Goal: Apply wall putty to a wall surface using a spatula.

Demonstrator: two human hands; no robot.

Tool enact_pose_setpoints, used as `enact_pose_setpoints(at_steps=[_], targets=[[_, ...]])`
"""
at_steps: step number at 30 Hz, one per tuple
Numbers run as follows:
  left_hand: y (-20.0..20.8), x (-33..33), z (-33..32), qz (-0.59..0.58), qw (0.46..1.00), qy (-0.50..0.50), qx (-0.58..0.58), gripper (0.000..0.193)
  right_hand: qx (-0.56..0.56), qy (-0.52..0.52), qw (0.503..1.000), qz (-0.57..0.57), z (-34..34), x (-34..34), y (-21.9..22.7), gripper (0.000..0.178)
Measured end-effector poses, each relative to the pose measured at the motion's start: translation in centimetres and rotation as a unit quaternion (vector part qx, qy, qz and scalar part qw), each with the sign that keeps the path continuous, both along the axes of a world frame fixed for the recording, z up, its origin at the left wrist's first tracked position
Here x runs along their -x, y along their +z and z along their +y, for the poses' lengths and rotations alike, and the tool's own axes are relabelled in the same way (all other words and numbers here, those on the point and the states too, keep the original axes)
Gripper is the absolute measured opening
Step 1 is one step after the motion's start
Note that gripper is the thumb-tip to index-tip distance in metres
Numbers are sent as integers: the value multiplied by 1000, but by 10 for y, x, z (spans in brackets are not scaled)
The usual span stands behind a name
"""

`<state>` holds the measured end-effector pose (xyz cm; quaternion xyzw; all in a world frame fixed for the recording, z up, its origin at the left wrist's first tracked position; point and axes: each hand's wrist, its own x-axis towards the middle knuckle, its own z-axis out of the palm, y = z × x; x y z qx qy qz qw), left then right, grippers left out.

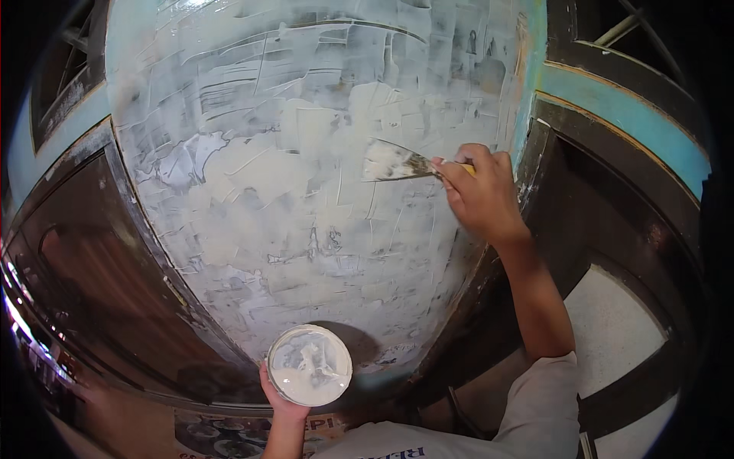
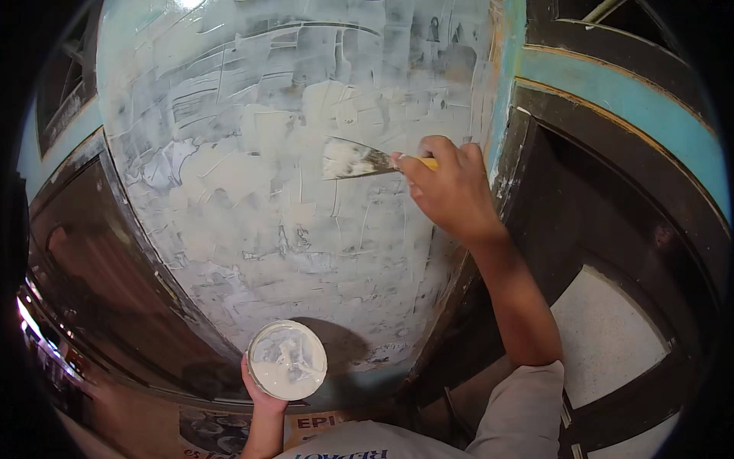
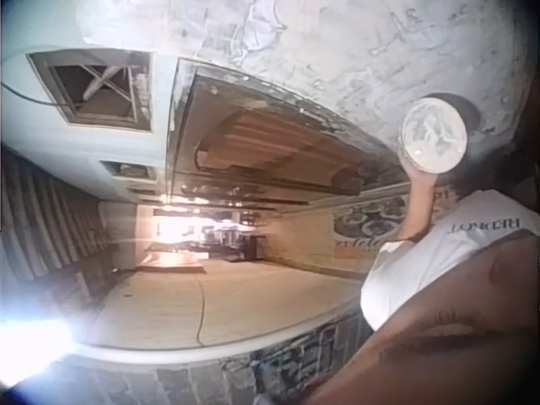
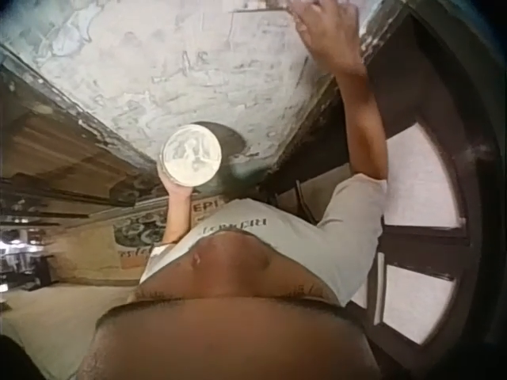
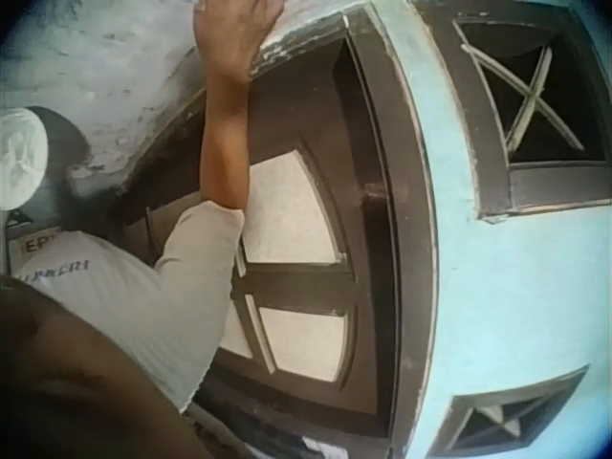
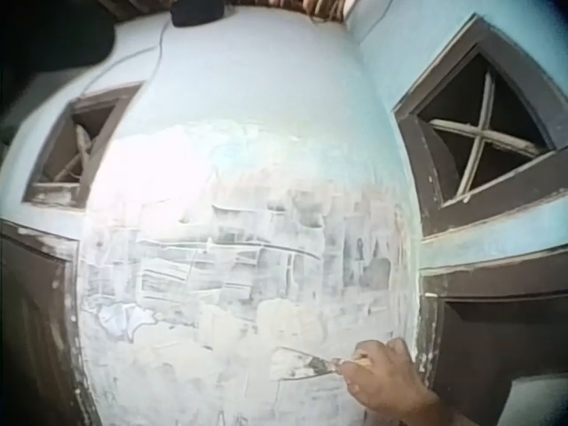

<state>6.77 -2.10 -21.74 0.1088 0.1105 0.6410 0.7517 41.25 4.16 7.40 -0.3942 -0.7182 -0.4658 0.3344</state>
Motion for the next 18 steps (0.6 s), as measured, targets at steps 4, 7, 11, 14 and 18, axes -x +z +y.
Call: enact_pose_setpoints(at_steps=[4, 7, 11, 14, 18], targets=[[8, -4, -4, -7, 1000, -8, -10, 57, -31, -37, 999, 6, -16, -43, -10, 32], [3, -5, -2, 7, 1000, -1, -10, 58, -48, -6, 999, 15, -12, -45, -13, 34], [4, -13, 0, 13, 1000, -3, -15, 58, -18, 22, 1000, -2, -1, -11, -16, 36], [10, -16, -2, 16, 1000, -12, -9, 57, 0, -13, 1000, -5, 0, -15, -26, 32], [4, -15, -2, 31, 1000, 1, 7, 61, -33, -12, 998, 44, -9, -49, -39, 28]])
